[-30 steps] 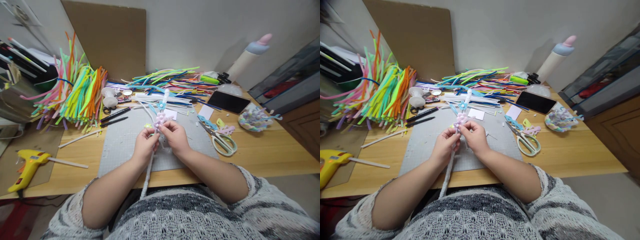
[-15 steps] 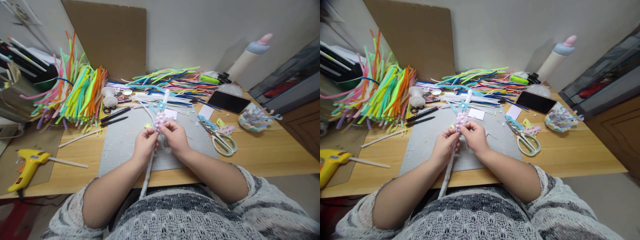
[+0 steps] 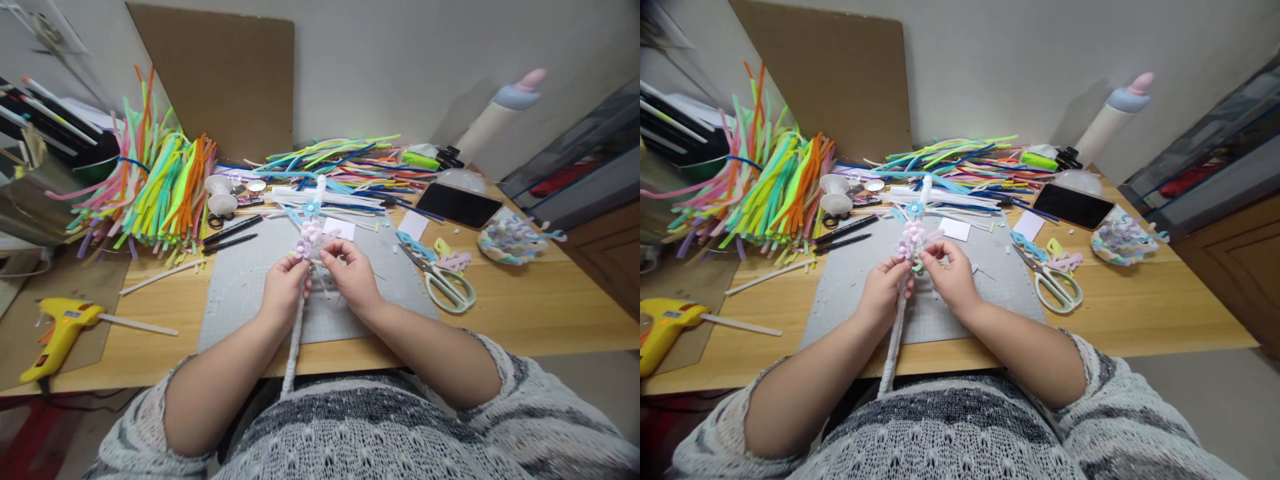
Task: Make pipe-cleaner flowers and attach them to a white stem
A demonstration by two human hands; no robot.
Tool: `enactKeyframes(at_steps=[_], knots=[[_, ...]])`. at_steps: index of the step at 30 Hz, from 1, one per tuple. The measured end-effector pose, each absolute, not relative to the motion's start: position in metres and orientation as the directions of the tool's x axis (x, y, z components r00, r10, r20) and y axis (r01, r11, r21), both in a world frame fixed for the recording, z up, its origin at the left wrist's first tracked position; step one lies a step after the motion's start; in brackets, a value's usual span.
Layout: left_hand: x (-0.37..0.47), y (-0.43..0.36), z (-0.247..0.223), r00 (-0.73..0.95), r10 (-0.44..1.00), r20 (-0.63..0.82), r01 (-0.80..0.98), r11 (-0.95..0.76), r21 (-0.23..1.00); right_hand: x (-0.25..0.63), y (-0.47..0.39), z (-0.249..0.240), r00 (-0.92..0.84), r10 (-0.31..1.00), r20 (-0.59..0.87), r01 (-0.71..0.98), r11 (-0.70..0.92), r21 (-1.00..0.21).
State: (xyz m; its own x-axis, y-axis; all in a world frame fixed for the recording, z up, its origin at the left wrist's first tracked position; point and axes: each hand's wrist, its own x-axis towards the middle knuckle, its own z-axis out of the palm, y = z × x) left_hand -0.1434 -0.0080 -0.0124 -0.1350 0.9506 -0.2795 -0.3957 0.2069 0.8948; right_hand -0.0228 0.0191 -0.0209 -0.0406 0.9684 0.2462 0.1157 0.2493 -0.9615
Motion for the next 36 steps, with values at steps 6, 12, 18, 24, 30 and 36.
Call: enactKeyframes(at_steps=[6,12,18,24,30,36], knots=[[-0.151,-0.006,-0.009,-0.143,0.952,-0.27,-0.48,0.172,0.861,-0.017,0.012,-0.02,-0.241,0.925,0.292,0.324,0.361,-0.874],[-0.151,-0.007,-0.009,-0.12,0.95,-0.289,-0.525,0.186,0.83,-0.026,0.007,-0.026,-0.418,0.905,0.086,0.156,0.164,-0.974],[-0.15,-0.007,-0.01,-0.094,0.955,-0.283,-0.523,0.194,0.83,-0.023,0.008,-0.02,-0.436,0.893,0.113,0.089,0.168,-0.982],[-0.151,-0.008,-0.01,-0.086,0.959,-0.268,-0.516,0.188,0.835,-0.001,0.019,-0.012,-0.159,0.89,0.428,0.421,0.453,-0.786],[-0.151,-0.007,-0.013,-0.022,0.967,-0.255,-0.511,0.208,0.834,-0.004,0.025,-0.018,-0.372,0.853,0.366,0.329,0.49,-0.807],[-0.15,-0.009,-0.013,0.018,0.967,-0.254,-0.51,0.228,0.83,-0.003,0.024,-0.022,-0.331,0.872,0.362,0.369,0.472,-0.8]])
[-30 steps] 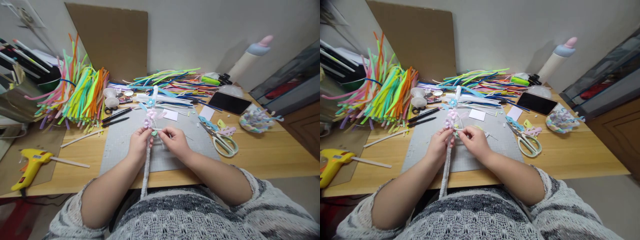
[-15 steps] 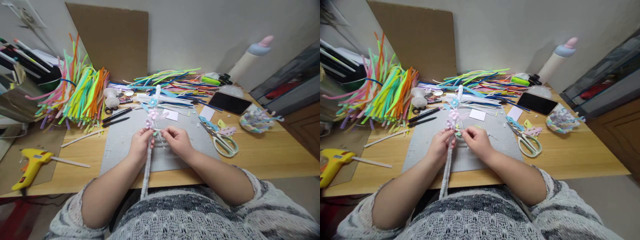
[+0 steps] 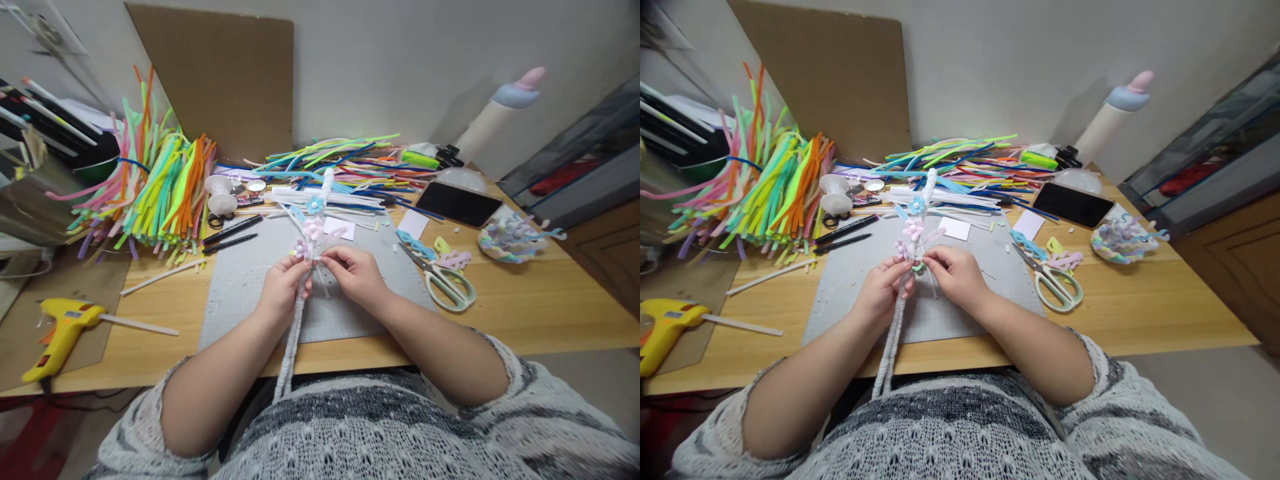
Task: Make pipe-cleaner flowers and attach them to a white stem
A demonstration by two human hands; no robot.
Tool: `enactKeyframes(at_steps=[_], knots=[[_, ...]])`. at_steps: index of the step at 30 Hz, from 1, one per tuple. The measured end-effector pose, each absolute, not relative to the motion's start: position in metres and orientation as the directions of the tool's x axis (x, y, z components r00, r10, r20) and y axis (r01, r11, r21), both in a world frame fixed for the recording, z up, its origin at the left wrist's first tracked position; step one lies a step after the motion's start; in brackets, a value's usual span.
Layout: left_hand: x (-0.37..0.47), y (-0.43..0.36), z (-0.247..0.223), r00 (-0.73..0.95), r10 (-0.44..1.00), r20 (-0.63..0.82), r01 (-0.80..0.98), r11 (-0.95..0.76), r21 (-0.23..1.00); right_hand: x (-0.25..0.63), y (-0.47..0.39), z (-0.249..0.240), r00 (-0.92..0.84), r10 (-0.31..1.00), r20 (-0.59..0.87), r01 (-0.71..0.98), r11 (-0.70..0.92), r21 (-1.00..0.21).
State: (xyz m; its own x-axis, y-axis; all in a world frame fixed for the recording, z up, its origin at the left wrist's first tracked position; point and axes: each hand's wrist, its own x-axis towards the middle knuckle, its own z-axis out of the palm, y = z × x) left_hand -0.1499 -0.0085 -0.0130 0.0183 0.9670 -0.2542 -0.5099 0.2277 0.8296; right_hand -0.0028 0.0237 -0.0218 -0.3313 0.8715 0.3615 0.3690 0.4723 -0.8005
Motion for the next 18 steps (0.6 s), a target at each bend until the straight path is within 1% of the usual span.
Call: enactKeyframes(at_steps=[3,5,6,8,10,11,13,18], knots=[[-0.149,-0.009,-0.011,-0.008,0.968,-0.252,-0.481,0.217,0.849,-0.001,0.024,-0.022,-0.328,0.877,0.351,0.376,0.462,-0.803],[-0.149,-0.01,-0.009,-0.052,0.966,-0.254,-0.451,0.205,0.869,0.001,0.022,-0.019,-0.359,0.858,0.367,0.404,0.497,-0.768],[-0.148,-0.01,-0.007,-0.077,0.964,-0.255,-0.434,0.197,0.879,0.001,0.021,-0.017,-0.358,0.841,0.406,0.436,0.535,-0.723],[-0.147,-0.01,-0.006,-0.124,0.961,-0.248,-0.398,0.181,0.899,0.002,0.018,-0.011,-0.295,0.782,0.549,0.535,0.611,-0.584],[-0.146,-0.011,-0.006,-0.16,0.958,-0.239,-0.353,0.171,0.92,0.002,0.014,-0.003,-0.188,0.696,0.693,0.64,0.622,-0.451],[-0.145,-0.012,-0.006,-0.172,0.957,-0.234,-0.321,0.17,0.932,0.001,0.013,0.0,-0.149,0.666,0.731,0.677,0.607,-0.415],[-0.143,-0.014,-0.009,-0.191,0.956,-0.225,-0.238,0.177,0.955,-0.001,0.011,0.003,-0.133,0.657,0.742,0.718,0.58,-0.385],[-0.136,-0.022,-0.016,-0.227,0.965,-0.134,-0.059,0.123,0.991,-0.009,0.011,-0.002,-0.212,0.719,0.661,0.738,0.561,-0.374]])
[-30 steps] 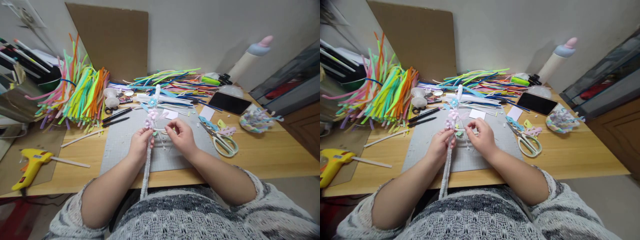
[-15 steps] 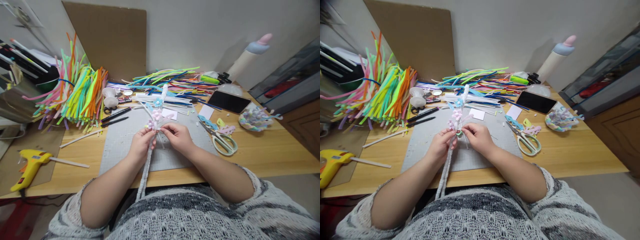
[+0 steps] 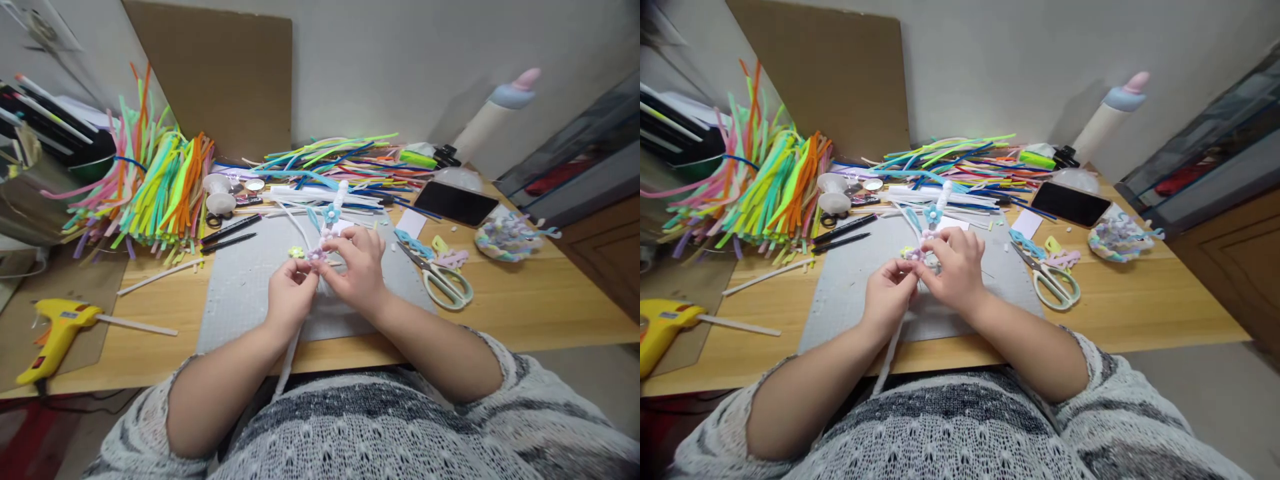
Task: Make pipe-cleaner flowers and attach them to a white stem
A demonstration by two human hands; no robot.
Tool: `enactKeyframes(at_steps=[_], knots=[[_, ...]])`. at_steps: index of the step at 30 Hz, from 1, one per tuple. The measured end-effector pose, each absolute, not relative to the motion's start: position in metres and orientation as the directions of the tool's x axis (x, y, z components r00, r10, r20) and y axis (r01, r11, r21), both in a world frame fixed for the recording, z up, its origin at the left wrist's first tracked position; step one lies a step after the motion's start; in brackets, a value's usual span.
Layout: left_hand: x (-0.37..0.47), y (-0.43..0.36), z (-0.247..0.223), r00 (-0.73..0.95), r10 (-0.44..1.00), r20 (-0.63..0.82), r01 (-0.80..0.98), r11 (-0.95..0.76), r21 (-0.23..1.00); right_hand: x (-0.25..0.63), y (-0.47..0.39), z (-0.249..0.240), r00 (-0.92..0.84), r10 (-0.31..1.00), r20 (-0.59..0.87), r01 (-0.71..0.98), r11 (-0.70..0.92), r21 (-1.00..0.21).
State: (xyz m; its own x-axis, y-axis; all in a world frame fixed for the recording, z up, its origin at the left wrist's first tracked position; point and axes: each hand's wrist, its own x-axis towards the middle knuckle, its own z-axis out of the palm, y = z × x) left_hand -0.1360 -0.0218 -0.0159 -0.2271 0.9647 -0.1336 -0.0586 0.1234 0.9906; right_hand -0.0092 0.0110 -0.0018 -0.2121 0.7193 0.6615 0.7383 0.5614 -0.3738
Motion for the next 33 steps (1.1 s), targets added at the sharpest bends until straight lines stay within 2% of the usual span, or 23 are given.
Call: enactKeyframes(at_steps=[3,6,10,14,21,24,28,33], knots=[[-0.134,-0.023,-0.017,-0.23,0.967,-0.113,-0.033,0.108,0.994,-0.012,0.009,-0.004,-0.228,0.746,0.625,0.714,0.565,-0.414],[-0.135,-0.021,-0.015,-0.162,0.973,-0.165,-0.142,0.142,0.98,-0.011,0.009,-0.001,-0.196,0.771,0.606,0.62,0.577,-0.532],[-0.141,-0.015,-0.009,-0.119,0.967,-0.224,-0.32,0.176,0.931,0.002,0.022,0.004,-0.056,0.801,0.597,0.386,0.569,-0.726],[-0.149,-0.01,-0.004,-0.173,0.955,-0.243,-0.404,0.157,0.901,0.018,0.037,0.008,0.067,0.823,0.564,0.303,0.522,-0.797],[-0.14,-0.012,-0.014,-0.171,0.96,-0.222,-0.254,0.175,0.951,0.002,0.021,0.008,-0.262,0.817,0.514,0.52,0.568,-0.639],[-0.134,-0.016,-0.016,-0.15,0.97,-0.189,-0.187,0.16,0.969,-0.007,0.015,0.004,-0.27,0.84,0.47,0.566,0.533,-0.629],[-0.133,-0.017,-0.016,-0.138,0.975,-0.172,-0.15,0.152,0.977,-0.009,0.013,0.001,-0.235,0.841,0.488,0.584,0.523,-0.62],[-0.133,-0.019,-0.02,-0.148,0.981,-0.123,-0.071,0.114,0.991,-0.01,0.01,0.001,-0.23,0.787,0.572,0.698,0.543,-0.466]])
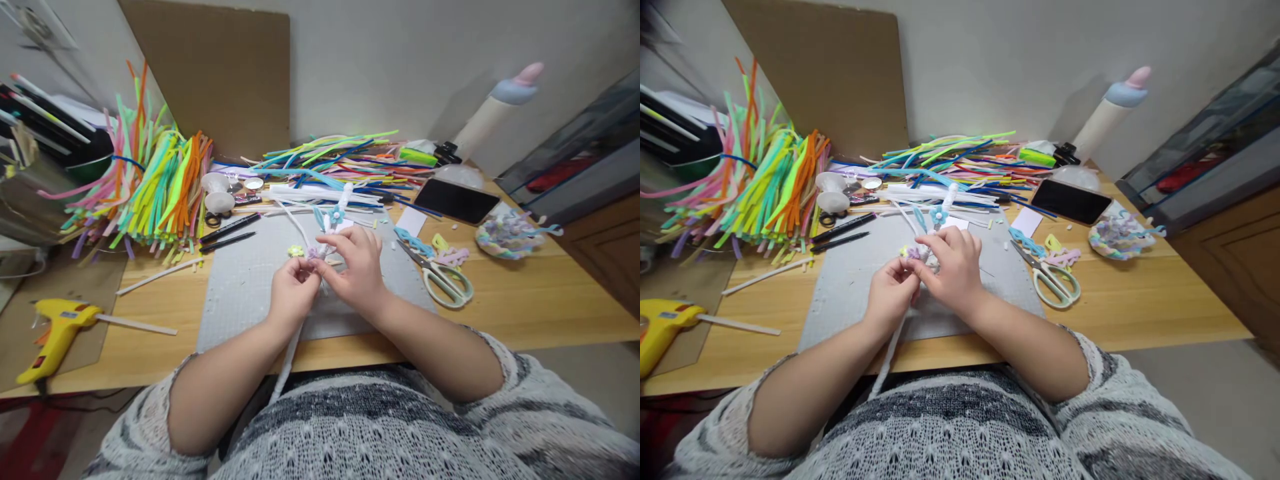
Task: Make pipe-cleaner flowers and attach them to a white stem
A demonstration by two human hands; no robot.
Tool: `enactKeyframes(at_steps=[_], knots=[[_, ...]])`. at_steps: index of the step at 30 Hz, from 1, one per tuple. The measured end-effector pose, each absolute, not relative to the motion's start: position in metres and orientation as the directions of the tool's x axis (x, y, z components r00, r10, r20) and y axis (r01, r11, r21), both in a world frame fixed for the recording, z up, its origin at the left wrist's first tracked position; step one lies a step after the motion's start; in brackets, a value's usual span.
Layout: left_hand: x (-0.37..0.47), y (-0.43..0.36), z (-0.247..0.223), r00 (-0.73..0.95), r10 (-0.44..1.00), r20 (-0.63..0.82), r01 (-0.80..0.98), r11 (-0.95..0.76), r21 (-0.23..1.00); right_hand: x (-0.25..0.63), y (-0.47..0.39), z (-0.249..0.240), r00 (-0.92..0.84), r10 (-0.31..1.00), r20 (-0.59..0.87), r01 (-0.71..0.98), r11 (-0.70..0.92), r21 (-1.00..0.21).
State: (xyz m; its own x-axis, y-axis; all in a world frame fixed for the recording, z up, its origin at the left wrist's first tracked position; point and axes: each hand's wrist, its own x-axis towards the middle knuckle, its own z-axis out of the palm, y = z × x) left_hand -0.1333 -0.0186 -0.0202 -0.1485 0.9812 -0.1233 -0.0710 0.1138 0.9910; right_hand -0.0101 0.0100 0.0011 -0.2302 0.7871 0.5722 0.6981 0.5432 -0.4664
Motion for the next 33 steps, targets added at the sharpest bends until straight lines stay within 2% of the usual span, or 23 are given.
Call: enactKeyframes(at_steps=[3,6,10,15,18,21,24,25,27,30,33], knots=[[-0.132,-0.02,-0.024,-0.136,0.984,-0.111,-0.038,0.107,0.994,-0.012,0.008,0.002,-0.288,0.784,0.549,0.74,0.546,-0.392],[-0.131,-0.02,-0.025,-0.13,0.985,-0.117,-0.032,0.113,0.993,-0.012,0.008,0.004,-0.313,0.8,0.512,0.74,0.543,-0.396],[-0.131,-0.019,-0.024,-0.132,0.982,-0.132,-0.025,0.129,0.991,-0.009,0.011,0.008,-0.347,0.81,0.473,0.698,0.56,-0.446],[-0.13,-0.021,-0.022,-0.114,0.983,-0.146,-0.031,0.143,0.989,-0.002,0.018,0.015,-0.348,0.825,0.445,0.599,0.561,-0.572],[-0.128,-0.021,-0.022,-0.099,0.983,-0.157,-0.036,0.154,0.987,0.006,0.02,0.023,-0.305,0.816,0.491,0.498,0.576,-0.648],[-0.135,-0.016,-0.016,-0.136,0.97,-0.203,-0.114,0.188,0.976,0.019,0.023,0.031,-0.125,0.766,0.631,0.387,0.623,-0.68],[-0.16,-0.005,-0.001,-0.26,0.942,-0.211,-0.233,0.151,0.961,0.034,0.032,0.028,0.061,0.667,0.743,0.441,0.65,-0.619],[-0.17,-0.001,0.004,-0.313,0.93,-0.191,-0.279,0.103,0.955,0.038,0.038,0.024,0.048,0.644,0.763,0.491,0.65,-0.58],[-0.191,0.007,0.014,-0.399,0.906,-0.141,-0.391,-0.03,0.92,0.044,0.052,0.011,-0.093,0.641,0.762,0.597,0.648,-0.473],[-0.212,0.013,0.023,-0.425,0.873,-0.239,-0.503,-0.008,0.864,0.045,0.072,-0.014,-0.331,0.727,0.602,0.736,0.598,-0.317],[-0.215,0.015,0.026,-0.405,0.849,-0.34,-0.582,0.048,0.812,0.042,0.079,-0.029,-0.449,0.805,0.388,0.797,0.557,-0.234]])
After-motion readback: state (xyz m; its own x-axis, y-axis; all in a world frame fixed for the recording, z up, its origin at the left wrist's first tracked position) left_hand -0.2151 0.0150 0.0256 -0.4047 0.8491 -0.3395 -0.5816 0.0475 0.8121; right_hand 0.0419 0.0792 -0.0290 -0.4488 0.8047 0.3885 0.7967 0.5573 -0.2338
